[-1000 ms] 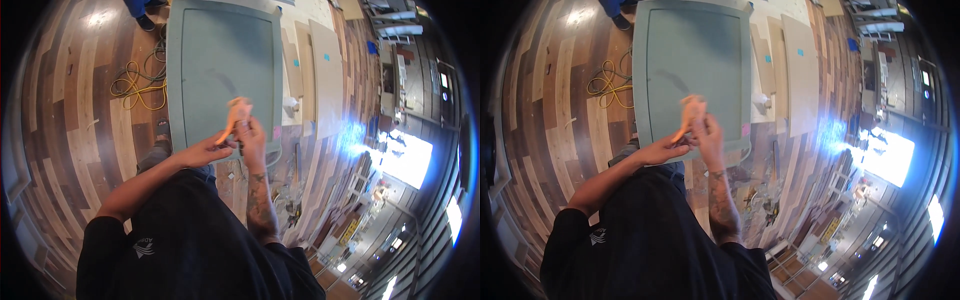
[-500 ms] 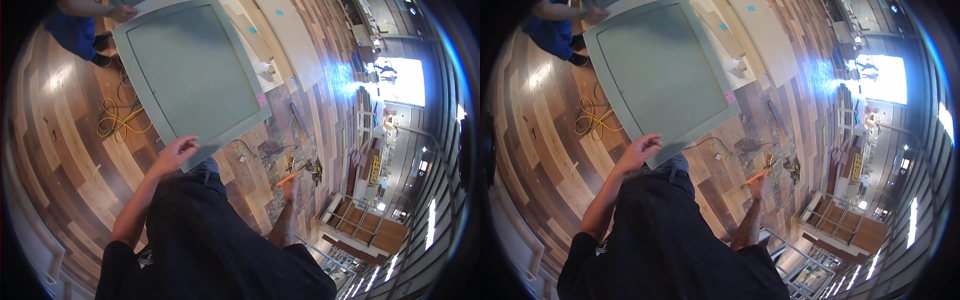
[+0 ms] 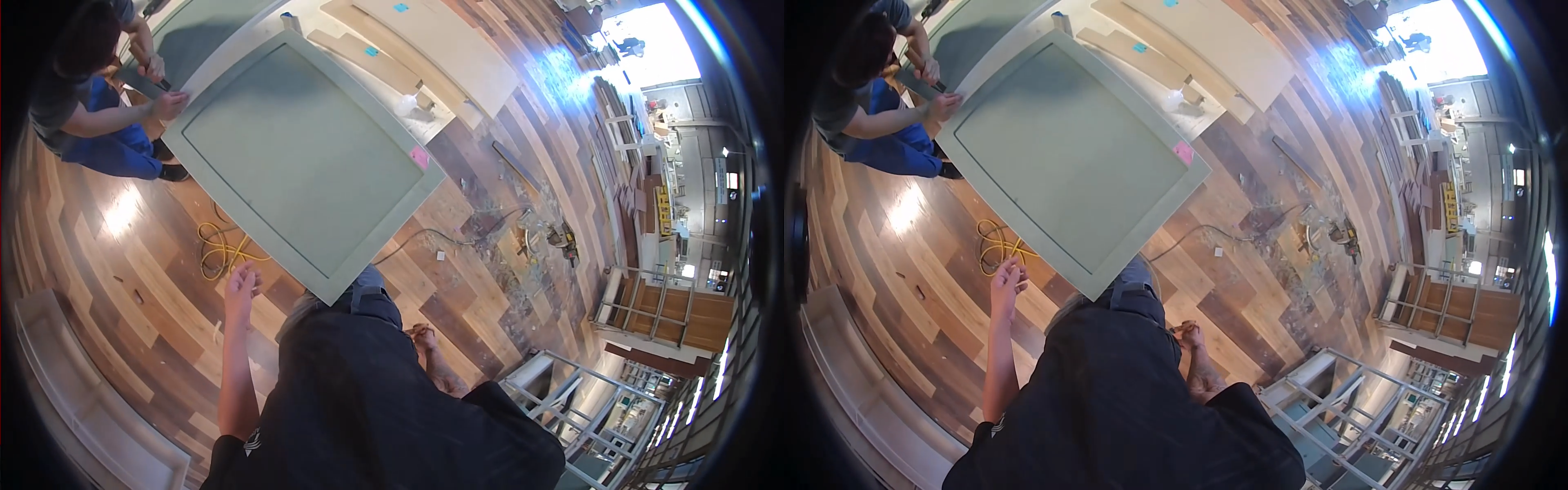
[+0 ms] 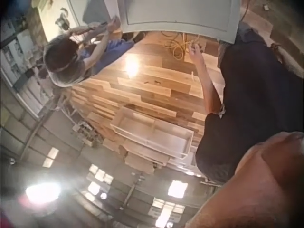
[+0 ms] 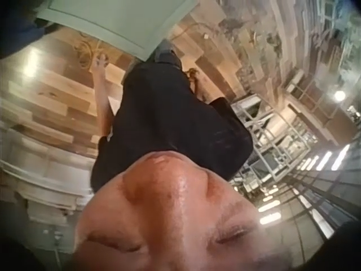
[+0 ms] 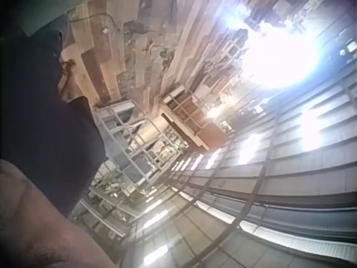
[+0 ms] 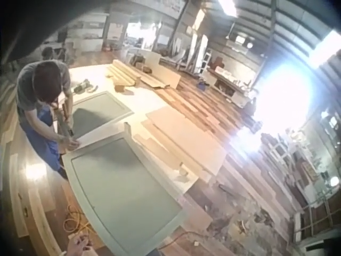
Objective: Applying glue and sealant into the grooves of furniture panels during the assembly process.
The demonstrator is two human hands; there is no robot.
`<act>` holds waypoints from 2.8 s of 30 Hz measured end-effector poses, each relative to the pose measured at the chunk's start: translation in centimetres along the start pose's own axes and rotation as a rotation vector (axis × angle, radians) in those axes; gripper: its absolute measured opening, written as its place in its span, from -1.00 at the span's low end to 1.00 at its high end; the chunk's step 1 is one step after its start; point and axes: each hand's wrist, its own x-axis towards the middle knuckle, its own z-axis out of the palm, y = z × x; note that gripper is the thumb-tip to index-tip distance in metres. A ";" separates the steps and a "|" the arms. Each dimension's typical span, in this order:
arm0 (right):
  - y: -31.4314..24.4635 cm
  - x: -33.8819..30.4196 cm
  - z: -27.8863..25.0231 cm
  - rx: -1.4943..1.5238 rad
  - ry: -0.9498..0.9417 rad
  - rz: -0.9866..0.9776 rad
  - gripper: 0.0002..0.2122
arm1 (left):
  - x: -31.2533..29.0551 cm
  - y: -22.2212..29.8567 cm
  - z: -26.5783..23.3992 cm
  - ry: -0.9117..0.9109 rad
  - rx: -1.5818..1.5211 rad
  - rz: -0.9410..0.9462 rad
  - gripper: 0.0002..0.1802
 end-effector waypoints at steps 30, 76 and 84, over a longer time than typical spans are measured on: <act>-55.4 40.7 -9.5 -0.095 -0.074 -0.997 -0.34 | 2.7 -2.6 17.9 0.623 -0.139 0.090 -0.30; -64.6 17.3 -6.2 -0.059 -0.502 -0.930 -0.56 | 19.2 17.6 21.8 0.893 0.600 0.884 -0.43; -68.5 13.4 15.2 -0.294 -0.776 -1.194 -0.47 | 5.5 -0.2 17.5 0.868 0.234 0.186 -0.01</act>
